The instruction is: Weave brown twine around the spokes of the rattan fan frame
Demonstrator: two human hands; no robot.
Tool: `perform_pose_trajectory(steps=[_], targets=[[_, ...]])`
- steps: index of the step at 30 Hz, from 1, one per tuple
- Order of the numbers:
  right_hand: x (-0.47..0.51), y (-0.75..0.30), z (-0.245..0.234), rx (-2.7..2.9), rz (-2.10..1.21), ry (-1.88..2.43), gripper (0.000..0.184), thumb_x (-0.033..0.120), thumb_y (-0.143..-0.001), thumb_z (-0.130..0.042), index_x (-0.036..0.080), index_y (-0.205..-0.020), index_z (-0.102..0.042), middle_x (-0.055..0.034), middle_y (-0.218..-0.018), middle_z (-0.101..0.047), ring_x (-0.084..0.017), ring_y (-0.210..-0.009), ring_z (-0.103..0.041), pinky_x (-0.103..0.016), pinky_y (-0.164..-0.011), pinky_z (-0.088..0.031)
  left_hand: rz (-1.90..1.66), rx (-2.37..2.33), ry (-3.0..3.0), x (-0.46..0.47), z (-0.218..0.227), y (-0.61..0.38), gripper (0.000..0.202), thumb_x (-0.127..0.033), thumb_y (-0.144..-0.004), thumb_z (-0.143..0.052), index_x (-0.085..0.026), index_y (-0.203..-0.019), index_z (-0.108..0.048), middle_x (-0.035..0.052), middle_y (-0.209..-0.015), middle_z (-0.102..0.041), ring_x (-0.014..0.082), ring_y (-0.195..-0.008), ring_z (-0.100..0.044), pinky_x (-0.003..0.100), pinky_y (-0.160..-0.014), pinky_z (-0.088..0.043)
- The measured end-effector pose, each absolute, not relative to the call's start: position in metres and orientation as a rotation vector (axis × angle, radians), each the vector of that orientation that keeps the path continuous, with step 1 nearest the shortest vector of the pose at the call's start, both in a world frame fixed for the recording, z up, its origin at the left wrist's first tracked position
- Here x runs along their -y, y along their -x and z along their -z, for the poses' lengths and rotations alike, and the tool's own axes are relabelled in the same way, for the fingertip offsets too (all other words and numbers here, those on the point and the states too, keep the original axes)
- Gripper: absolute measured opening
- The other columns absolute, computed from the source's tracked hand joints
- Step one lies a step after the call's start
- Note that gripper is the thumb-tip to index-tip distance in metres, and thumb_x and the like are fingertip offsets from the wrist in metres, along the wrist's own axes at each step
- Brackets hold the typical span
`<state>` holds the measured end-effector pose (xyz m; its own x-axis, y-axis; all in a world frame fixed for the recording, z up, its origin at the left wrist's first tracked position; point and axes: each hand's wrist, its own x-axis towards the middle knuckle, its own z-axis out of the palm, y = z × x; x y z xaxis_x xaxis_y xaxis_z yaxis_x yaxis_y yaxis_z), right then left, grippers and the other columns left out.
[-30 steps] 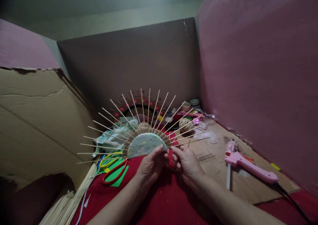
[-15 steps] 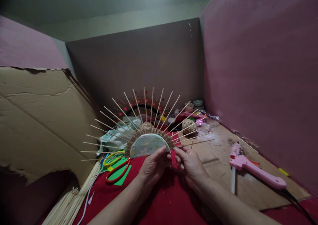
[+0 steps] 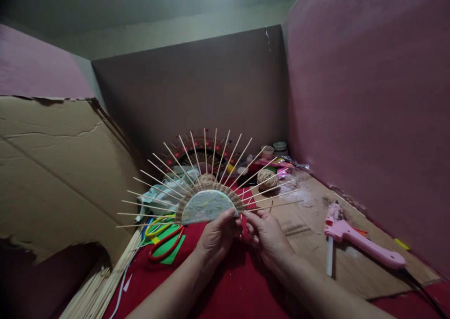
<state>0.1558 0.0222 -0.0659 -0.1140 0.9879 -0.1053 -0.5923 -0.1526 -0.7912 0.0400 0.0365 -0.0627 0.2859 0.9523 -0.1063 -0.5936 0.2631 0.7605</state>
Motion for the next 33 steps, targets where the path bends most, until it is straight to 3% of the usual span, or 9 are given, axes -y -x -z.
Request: perform_pose_trajectory(steps=[17,33], targets=[[-0.0233,-0.1565,0.0675,0.741,-1.589,0.777,0.030,0.036,-0.064,-0.071,0.014,-0.063,-0.051,0.0089,-0.040,-0.039,0.000,-0.030,-0.026,-0.014,-0.030,-0.014,-1.106,-0.614,-0.720,-0.0327,0.0589,-0.0411,0.025,-0.032,-0.066,-0.067,-0.008,-0.061,-0.061,0.0063,-0.056,-0.060,0.0151,-0.051,-0.054,0.028,-0.055,-0.039],[-0.0225,-0.1554,0.0665,0.720,-1.578,0.802,0.029,0.035,-0.064,-0.072,0.014,-0.063,-0.053,0.0089,-0.040,-0.039,0.000,-0.030,-0.027,-0.013,-0.030,-0.015,-1.165,-0.636,-0.657,-0.0355,0.0613,-0.0411,0.020,-0.026,-0.065,-0.069,-0.008,-0.066,-0.061,0.0027,-0.055,-0.058,0.0117,-0.051,-0.052,0.026,-0.054,-0.039]])
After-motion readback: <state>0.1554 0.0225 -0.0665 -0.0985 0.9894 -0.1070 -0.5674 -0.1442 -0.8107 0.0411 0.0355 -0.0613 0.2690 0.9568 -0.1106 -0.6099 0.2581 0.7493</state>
